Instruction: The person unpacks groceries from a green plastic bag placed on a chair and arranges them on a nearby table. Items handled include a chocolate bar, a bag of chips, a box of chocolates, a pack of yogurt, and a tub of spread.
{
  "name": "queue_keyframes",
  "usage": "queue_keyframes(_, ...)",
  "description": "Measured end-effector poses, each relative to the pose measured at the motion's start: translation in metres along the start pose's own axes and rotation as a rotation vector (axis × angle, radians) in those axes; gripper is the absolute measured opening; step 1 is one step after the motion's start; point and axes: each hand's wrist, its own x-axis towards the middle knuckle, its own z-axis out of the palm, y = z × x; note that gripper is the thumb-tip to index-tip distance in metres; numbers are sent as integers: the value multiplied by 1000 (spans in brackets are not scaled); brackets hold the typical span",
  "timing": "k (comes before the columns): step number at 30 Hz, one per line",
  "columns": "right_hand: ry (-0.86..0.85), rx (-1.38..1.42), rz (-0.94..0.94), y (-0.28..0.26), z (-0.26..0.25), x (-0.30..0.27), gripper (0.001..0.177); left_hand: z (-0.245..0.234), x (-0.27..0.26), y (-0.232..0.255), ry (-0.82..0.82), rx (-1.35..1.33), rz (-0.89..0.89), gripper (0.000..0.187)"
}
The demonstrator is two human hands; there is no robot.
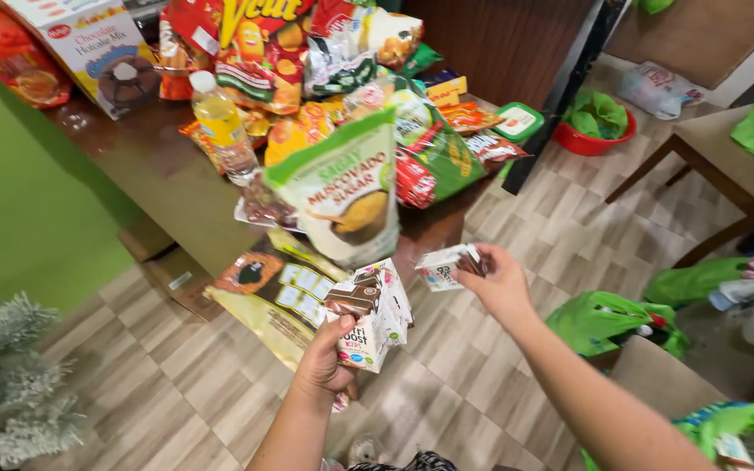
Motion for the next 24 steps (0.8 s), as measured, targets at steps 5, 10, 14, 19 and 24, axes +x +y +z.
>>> queue_keyframes(5, -27, -551, -10, -23, 48, 47, 53, -2, 15, 34, 0, 20, 46, 66)
queue_keyframes(10, -64, -343, 174, -2, 72, 66, 60, -2, 19, 39, 62, 47, 29, 69)
queue_keyframes(14, -3, -337, 47, 32, 75, 59, 59, -5, 24, 35, 61, 42, 89, 69)
queue_keyframes(19, 8, -382, 111, 37, 82, 58, 52, -1, 34, 26, 203, 18, 165, 69)
queue_keyframes(24, -91, -288, 127, 23, 82, 70, 50, 7, 54, 28, 174, 62, 277, 71)
